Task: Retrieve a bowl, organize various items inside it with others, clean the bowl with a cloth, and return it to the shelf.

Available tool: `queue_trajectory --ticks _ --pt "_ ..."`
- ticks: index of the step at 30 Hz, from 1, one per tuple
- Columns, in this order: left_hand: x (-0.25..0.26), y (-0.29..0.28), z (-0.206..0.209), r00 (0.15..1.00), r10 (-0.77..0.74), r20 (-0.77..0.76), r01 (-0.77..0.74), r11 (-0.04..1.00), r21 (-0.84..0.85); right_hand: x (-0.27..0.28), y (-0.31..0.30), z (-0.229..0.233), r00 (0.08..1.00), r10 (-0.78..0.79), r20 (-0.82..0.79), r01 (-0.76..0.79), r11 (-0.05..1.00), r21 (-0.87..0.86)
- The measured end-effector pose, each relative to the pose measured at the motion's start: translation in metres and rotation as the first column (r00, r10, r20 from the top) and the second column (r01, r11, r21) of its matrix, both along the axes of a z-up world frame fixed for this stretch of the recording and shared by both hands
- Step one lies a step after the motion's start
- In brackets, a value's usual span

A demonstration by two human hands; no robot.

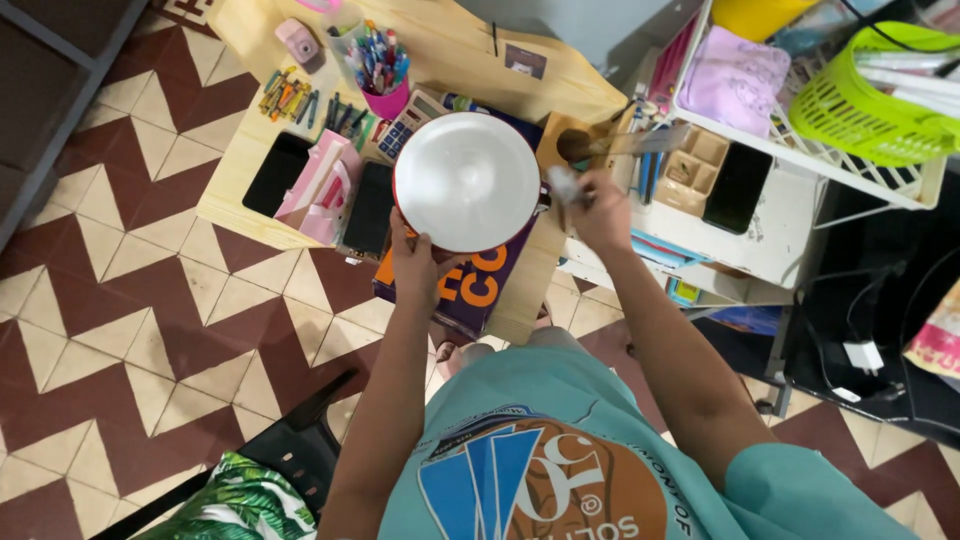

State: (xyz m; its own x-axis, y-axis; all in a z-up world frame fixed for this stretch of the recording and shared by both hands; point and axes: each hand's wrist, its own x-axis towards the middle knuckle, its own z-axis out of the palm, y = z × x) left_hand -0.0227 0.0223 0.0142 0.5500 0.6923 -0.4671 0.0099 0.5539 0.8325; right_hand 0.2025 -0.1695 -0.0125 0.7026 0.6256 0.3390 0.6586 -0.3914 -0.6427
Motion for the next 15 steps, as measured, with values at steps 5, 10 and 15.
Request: queue_trajectory --ticks 5,10,15 --pt "0.007 0.000 0.006 1.000 -0.024 -0.004 0.024 1.000 -0.020 -0.014 0.022 0.008 0.954 -0.008 -0.301 0.055 0.988 0.146" --pt "0.008 0.002 0.009 0.995 -0.100 -0.024 0.101 0.994 0.041 -0.028 0.036 -0.010 0.979 -0.013 -0.205 0.046 0.986 0.161" --pt "0.008 0.004 0.005 0.988 -0.149 -0.033 0.151 0.986 0.075 -0.029 0.043 -0.069 0.796 -0.140 -0.588 0.367 0.885 0.286"
